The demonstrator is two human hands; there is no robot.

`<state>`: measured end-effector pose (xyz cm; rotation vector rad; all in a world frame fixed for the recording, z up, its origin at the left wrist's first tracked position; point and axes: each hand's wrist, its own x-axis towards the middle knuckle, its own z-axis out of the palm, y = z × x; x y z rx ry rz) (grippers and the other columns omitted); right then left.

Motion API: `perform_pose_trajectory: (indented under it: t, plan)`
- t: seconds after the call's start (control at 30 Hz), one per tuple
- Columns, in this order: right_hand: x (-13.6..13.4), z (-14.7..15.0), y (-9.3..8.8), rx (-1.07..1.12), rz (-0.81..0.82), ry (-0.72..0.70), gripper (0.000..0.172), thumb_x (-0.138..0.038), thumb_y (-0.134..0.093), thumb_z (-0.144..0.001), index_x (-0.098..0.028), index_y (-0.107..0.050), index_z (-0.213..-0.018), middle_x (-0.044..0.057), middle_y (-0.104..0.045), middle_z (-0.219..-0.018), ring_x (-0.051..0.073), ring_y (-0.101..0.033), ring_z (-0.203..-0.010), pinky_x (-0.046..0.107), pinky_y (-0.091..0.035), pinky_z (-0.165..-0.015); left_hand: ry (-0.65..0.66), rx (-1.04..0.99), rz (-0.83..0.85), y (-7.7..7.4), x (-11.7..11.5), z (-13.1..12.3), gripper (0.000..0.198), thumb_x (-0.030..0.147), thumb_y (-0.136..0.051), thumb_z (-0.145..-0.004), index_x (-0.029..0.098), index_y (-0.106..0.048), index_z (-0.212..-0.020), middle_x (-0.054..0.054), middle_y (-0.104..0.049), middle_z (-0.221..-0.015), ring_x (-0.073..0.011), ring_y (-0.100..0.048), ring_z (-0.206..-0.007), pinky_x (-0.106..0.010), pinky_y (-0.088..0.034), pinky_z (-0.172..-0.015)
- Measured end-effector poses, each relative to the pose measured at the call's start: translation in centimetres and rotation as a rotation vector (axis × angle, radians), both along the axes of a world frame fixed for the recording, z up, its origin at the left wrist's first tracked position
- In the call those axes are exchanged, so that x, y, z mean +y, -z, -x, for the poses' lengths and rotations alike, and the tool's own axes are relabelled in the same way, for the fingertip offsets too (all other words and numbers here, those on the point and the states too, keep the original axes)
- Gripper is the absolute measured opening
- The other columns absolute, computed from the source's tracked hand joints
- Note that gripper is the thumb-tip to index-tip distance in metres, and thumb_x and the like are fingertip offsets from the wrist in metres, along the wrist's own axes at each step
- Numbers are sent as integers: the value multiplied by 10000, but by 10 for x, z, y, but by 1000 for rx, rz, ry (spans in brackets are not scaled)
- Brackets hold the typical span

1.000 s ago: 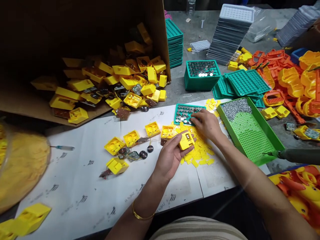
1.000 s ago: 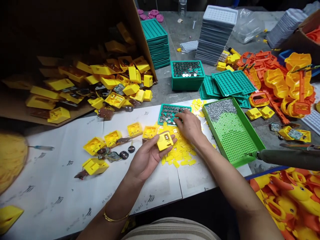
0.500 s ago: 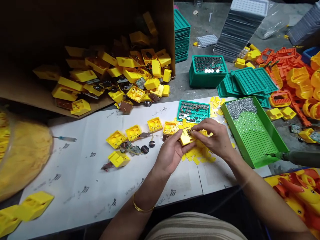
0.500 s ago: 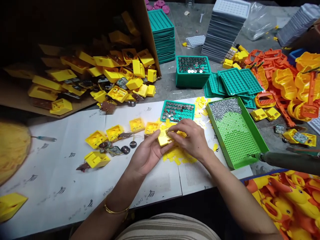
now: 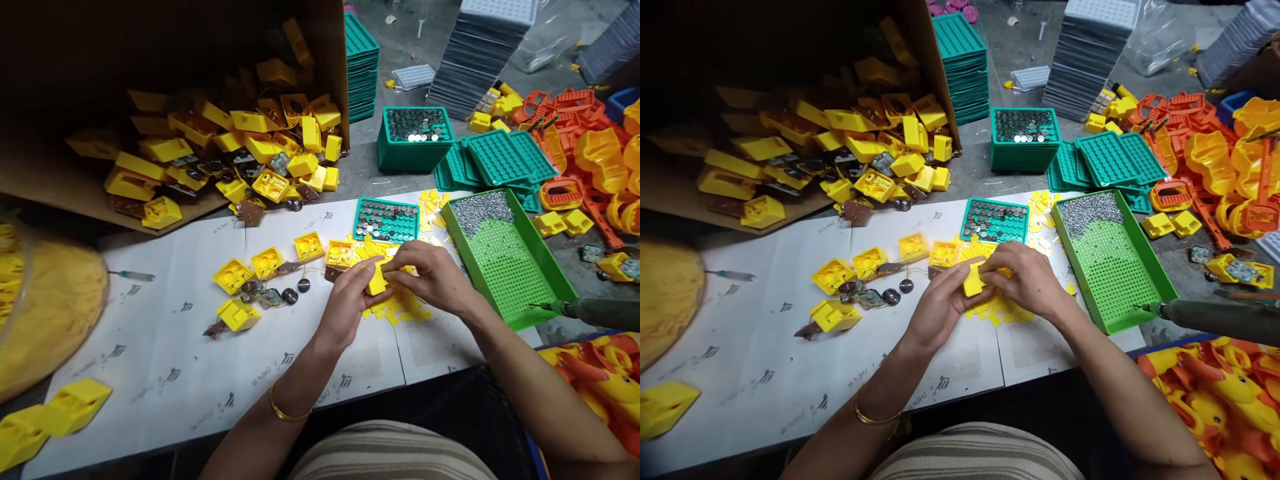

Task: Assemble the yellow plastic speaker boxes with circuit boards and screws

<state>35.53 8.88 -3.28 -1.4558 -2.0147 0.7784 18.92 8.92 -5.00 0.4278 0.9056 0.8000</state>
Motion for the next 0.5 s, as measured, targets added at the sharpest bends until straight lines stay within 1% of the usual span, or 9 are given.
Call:
perform_pose_trajectory:
  t: [0.07, 0.13, 0.2, 0.23, 0.27, 0.3, 0.37, 0.47, 0.5]
  plan:
    - [3, -3, -3, 196, 166, 55, 45, -182, -671, -771, -183, -629, -756, 1, -614, -790, 117, -567, -708, 262, -452, -671, 34, -12, -40, -1, -2, 1, 278, 286, -649, -814, 149, -708, -1049, -106, -666, -1140, -252, -621, -1065, -419, -529, -936]
    - [5, -6, -3, 362, 304, 106, 186, -179, -715, -700, -189, -598, -845, 4, -593, -896, 106, -567, -705, 254, -474, -648, 54, -18, -69, -1, -4, 1, 309, 303, -691, -783, 161, -712, -1056, -102, -681, -1114, -261, -628, -1059, -425, -517, -952]
    - [8, -6, 0, 468, 428, 107, 321, -185, -732, -660, -192, -584, -945, 18, -572, -961, 104, -554, -717, 247, -481, -622, 69, -10, -78, -1, -6, 1, 320, 304, -712, -763, 167, -716, -1053, -99, -689, -1106, -270, -629, -1064, -431, -510, -959]
    - [8, -6, 2, 510, 478, 97, 338, -190, -732, -654, -187, -589, -961, 21, -573, -953, 102, -541, -709, 243, -478, -609, 76, -5, -81, -1, -6, 1, 323, 303, -713, -762, 168, -716, -1056, -98, -693, -1101, -272, -631, -1063, -431, -510, -958]
    - [9, -5, 4, 544, 508, 93, 319, -196, -729, -654, -178, -603, -946, 21, -579, -925, 99, -525, -693, 240, -471, -598, 77, -4, -82, -1, -6, 0, 325, 299, -709, -766, 167, -712, -1063, -96, -698, -1094, -271, -634, -1060, -430, -511, -955]
    - [9, -3, 5, 566, 516, 103, 285, -203, -725, -658, -169, -618, -920, 22, -587, -904, 94, -512, -674, 240, -467, -597, 72, -9, -80, 0, -6, 0, 324, 293, -698, -776, 165, -706, -1074, -95, -702, -1090, -270, -636, -1058, -427, -513, -951]
    - [7, 0, 8, 571, 467, 156, 236, -230, -722, -678, -160, -645, -890, 33, -612, -916, 92, -519, -669, 252, -473, -621, 30, -45, -58, -1, -4, -2, 308, 279, -658, -812, 153, -691, -1091, -99, -704, -1093, -267, -639, -1059, -425, -515, -946]
    - [-1, 4, 11, 598, 316, 265, 252, -307, -696, -744, -184, -668, -962, 54, -631, -1014, 126, -590, -795, 273, -503, -692, -49, -143, 36, -3, 0, -3, 300, 282, -561, -883, 136, -659, -1127, -120, -703, -1104, -269, -627, -1099, -437, -504, -959]
    - [-5, 4, 13, 634, 260, 324, 238, -333, -683, -764, -190, -669, -954, 51, -633, -1004, 132, -599, -815, 267, -511, -688, -69, -174, 71, -5, 1, -4, 311, 290, -528, -903, 128, -647, -1140, -130, -700, -1111, -268, -620, -1117, -436, -496, -970]
